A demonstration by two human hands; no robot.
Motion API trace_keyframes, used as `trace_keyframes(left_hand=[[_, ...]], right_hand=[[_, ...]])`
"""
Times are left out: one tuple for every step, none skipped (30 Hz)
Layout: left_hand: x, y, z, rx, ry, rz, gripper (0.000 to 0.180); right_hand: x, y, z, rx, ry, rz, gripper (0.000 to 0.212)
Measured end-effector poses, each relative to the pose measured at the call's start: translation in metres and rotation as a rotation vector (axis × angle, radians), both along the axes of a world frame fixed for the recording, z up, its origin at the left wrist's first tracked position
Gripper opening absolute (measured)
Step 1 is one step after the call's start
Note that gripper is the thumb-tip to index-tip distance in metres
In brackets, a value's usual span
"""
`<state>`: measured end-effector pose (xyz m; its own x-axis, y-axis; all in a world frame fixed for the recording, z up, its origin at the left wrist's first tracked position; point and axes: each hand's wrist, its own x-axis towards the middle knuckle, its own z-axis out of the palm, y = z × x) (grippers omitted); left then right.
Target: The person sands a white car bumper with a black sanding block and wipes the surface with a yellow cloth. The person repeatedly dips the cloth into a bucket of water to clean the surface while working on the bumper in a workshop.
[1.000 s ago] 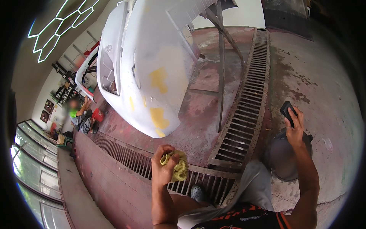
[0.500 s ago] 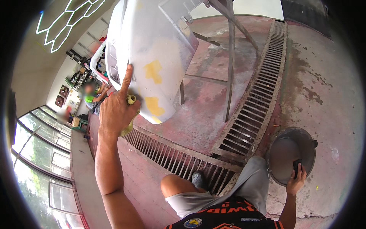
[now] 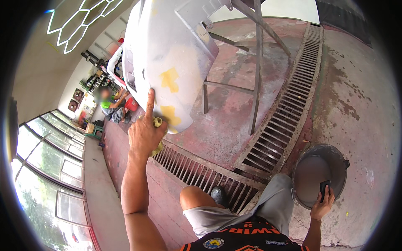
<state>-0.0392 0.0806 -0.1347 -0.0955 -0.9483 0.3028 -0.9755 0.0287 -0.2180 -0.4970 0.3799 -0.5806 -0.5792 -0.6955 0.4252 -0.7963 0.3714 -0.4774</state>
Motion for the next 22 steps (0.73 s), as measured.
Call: trace_keyframes(left_hand=[[-0.001, -0.003, 0.006, -0.014, 0.005, -0.010, 0.100], [-0.003, -0.006, 0.013, -0.028, 0.010, -0.021, 0.100], [-0.006, -0.010, 0.021, -0.037, 0.022, -0.033, 0.100], [-0.010, -0.013, 0.030, -0.043, 0.034, -0.045, 0.100], [-0.013, -0.016, 0.038, -0.050, 0.047, -0.055, 0.100], [-0.016, -0.019, 0.044, -0.061, 0.047, -0.054, 0.100], [-0.015, -0.020, 0.044, -0.071, 0.041, -0.065, 0.100], [-0.013, -0.021, 0.043, -0.080, 0.035, -0.075, 0.100], [-0.011, -0.023, 0.042, -0.091, 0.031, -0.088, 0.100], [-0.008, -0.023, 0.037, -0.085, 0.076, -0.104, 0.102], [-0.003, -0.021, 0.030, -0.078, 0.120, -0.118, 0.104], [0.002, -0.018, 0.023, -0.075, 0.170, -0.130, 0.107], [0.005, -0.013, 0.016, -0.047, 0.151, -0.106, 0.107], [0.001, -0.010, 0.011, -0.025, 0.136, -0.092, 0.107], [0.000, -0.006, 0.005, -0.002, 0.120, -0.076, 0.107], [0.003, -0.003, -0.005, -0.002, 0.060, -0.084, 0.109], [0.009, 0.000, -0.017, -0.006, 0.045, -0.112, 0.110], [0.012, -0.001, -0.029, -0.017, 0.035, -0.151, 0.110], [0.014, 0.002, -0.037, -0.025, 0.023, -0.184, 0.111], [0.013, 0.008, -0.044, 0.076, 0.012, -0.095, 0.112], [0.019, 0.013, -0.053, 0.094, -0.001, -0.075, 0.111], [0.027, 0.014, -0.070, 0.111, -0.013, -0.057, 0.111]], right_hand=[[0.000, 0.000, -0.001, 0.001, 0.004, -0.007, 0.043], [0.001, 0.001, -0.003, 0.001, 0.008, -0.015, 0.043], [0.001, 0.001, -0.003, 0.003, 0.014, -0.022, 0.043], [0.000, 0.001, -0.004, -0.004, 0.010, -0.022, 0.043], [0.000, 0.002, -0.004, -0.011, 0.006, -0.022, 0.043], [0.000, 0.002, -0.004, -0.019, 0.000, -0.021, 0.043], [0.000, 0.002, -0.004, -0.003, -0.002, -0.020, 0.044], [0.000, 0.001, -0.003, 0.014, -0.004, -0.018, 0.046], [0.000, -0.001, 0.000, 0.028, -0.005, -0.020, 0.047], [0.001, -0.002, 0.004, 0.119, -0.022, -0.016, 0.048], [0.003, -0.004, 0.008, 0.211, -0.040, -0.010, 0.049], [0.002, -0.009, 0.014, 0.300, -0.050, -0.004, 0.051], [0.002, -0.017, 0.020, 0.366, -0.138, 0.013, 0.051], [0.000, -0.027, 0.026, 0.425, -0.223, 0.021, 0.052], [-0.004, -0.039, 0.032, 0.484, -0.308, 0.031, 0.053], [-0.011, -0.058, 0.037, 0.574, -0.380, 0.027, 0.054], [-0.013, -0.075, 0.034, 0.666, -0.456, 0.030, 0.055], [-0.026, -0.092, 0.008, 0.749, -0.411, 0.033, 0.057], [-0.040, -0.106, -0.017, 0.838, -0.366, 0.041, 0.059], [-0.040, -0.112, -0.018, 0.902, -0.382, 0.012, 0.058], [-0.030, -0.123, -0.011, 0.962, -0.399, -0.014, 0.058], [-0.031, -0.124, -0.008, 0.964, -0.385, -0.010, 0.058]])
